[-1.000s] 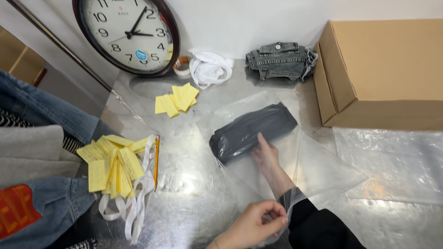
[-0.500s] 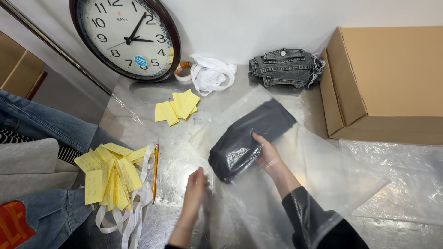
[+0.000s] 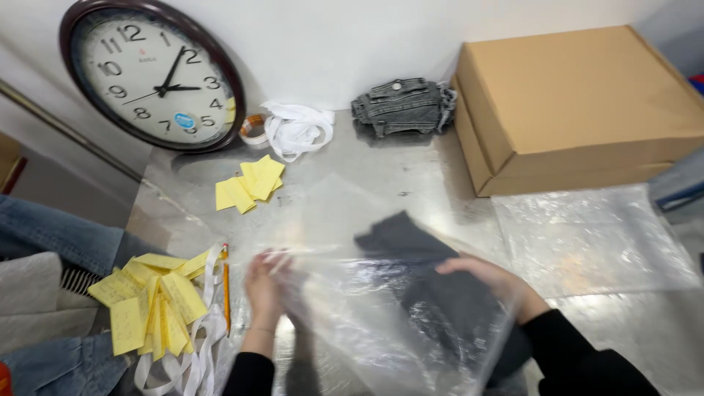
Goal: The person places a folded black garment into a cardboard box and covers it with bubble wrap. They then retrieve a tied box, untie the white ribbon, and open it to reveal a checkered garment inside. Finally, they remove the checkered garment and close the box.
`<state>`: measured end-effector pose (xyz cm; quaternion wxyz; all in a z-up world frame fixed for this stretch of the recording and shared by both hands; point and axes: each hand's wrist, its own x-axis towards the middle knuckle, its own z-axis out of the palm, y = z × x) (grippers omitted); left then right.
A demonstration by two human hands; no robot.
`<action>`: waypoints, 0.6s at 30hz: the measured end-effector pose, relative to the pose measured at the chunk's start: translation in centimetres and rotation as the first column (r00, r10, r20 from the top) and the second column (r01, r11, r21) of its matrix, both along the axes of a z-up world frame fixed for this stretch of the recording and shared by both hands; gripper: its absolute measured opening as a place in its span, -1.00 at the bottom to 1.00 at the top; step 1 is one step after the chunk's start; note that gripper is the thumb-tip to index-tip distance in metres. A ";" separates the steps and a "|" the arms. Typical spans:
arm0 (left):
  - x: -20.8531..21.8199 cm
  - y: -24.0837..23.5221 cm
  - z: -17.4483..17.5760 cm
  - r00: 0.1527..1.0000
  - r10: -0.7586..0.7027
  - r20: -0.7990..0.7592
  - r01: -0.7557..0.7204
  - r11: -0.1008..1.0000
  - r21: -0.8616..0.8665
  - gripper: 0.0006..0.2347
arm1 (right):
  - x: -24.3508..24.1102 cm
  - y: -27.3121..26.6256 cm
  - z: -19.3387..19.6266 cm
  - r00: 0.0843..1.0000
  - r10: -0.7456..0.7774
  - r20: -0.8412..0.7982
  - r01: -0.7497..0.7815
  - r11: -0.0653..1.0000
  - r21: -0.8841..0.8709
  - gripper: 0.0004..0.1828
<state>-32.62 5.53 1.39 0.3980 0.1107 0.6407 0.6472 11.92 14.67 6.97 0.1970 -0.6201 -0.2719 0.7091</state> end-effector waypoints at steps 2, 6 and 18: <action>-1.6 0.1 1.6 0.998 0.037 -0.046 -0.035 0.999 0.042 -0.68 | 6.9 -0.1 -4.8 0.987 0.015 0.158 -0.012 1.000 -0.024 0.35; -3.9 -1.4 4.4 0.994 0.004 -0.107 -0.021 0.986 -0.166 -0.70 | 9.3 -6.4 5.1 0.992 0.124 -0.031 -0.127 0.980 -0.154 -0.50; 4.7 0.8 3.5 0.115 -0.168 -0.979 -0.163 0.969 -0.186 -0.27 | 21.6 -9.5 2.0 0.933 -0.359 -0.029 0.350 0.923 -0.161 -0.45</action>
